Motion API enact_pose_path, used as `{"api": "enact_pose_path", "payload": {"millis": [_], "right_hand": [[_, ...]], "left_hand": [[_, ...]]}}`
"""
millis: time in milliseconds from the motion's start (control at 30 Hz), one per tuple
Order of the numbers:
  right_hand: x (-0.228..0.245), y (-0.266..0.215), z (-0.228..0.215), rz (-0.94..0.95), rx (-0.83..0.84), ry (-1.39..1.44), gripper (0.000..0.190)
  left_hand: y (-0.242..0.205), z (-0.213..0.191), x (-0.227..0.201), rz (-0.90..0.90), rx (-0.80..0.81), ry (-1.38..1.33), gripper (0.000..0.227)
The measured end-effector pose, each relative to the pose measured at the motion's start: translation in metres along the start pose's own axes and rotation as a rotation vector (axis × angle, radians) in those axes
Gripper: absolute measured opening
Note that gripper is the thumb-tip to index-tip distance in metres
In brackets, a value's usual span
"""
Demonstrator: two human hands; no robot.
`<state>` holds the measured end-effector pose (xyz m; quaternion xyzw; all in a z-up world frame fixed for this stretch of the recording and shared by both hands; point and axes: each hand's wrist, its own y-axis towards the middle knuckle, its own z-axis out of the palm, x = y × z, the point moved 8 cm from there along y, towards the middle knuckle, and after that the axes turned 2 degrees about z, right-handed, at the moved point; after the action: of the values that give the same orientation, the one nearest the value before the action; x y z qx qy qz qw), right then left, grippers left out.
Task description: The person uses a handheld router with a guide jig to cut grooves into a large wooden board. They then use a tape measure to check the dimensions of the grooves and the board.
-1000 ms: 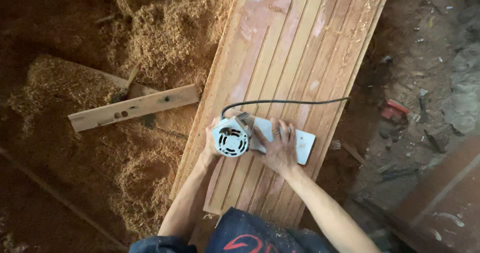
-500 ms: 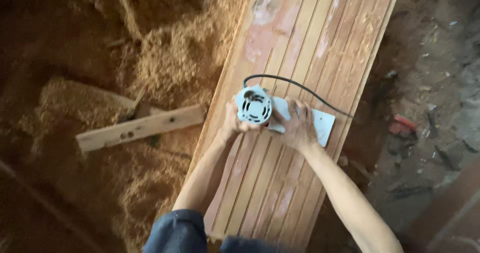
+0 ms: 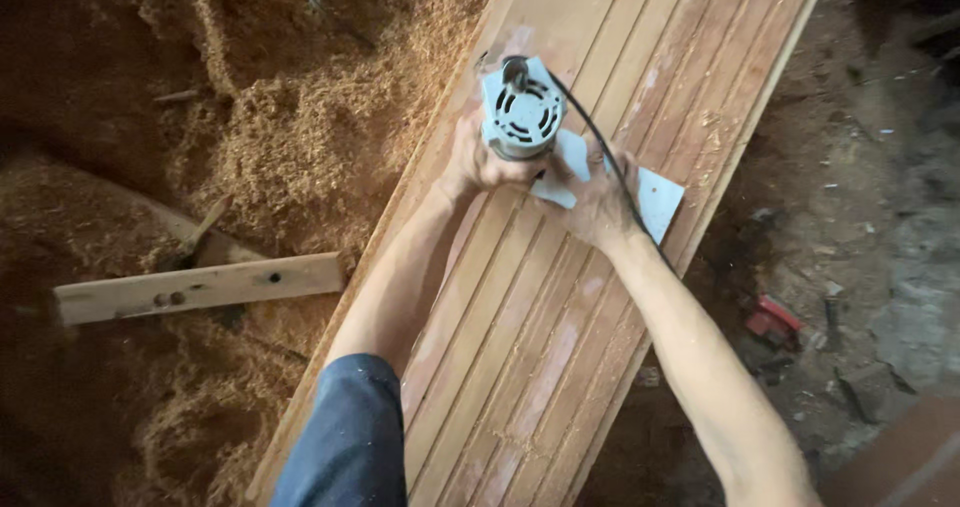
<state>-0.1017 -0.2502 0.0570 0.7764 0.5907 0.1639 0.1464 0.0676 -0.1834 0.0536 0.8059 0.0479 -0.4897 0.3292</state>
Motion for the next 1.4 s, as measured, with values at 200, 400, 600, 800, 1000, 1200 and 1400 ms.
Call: {"api": "enact_pose_path", "payload": {"millis": [200,400,600,800,1000,1200,1400], "right_hand": [[-0.011,-0.001,0.010,0.020,0.075,0.033,0.074],[-0.016,-0.006,0.023,0.036,0.044,0.022,0.082],[-0.011,-0.013,0.010,0.071,0.087,-0.091,0.080],[-0.021,-0.008,0.004,0.140,0.238,-0.035,0.073],[-0.029,0.004,-0.004,0.067,0.046,0.057,0.079],[-0.044,0.002,0.013,0.098,0.142,0.093,0.077],[-0.065,0.015,0.026,0.086,0.175,0.031,0.073]], "left_hand": [[0.003,-0.003,-0.006,-0.080,-0.010,-0.049,0.061],[-0.014,-0.008,-0.033,-0.105,-0.330,0.110,0.093],[-0.017,0.006,-0.019,-0.408,-0.472,0.134,0.067],[0.000,0.004,-0.038,-0.226,-0.411,0.262,0.037],[0.020,0.008,-0.044,-0.174,-0.396,0.081,0.031],[0.017,0.020,-0.009,-0.262,-0.434,-0.148,0.040],[0.034,0.027,0.020,-0.236,-0.463,-0.140,0.054]]}}
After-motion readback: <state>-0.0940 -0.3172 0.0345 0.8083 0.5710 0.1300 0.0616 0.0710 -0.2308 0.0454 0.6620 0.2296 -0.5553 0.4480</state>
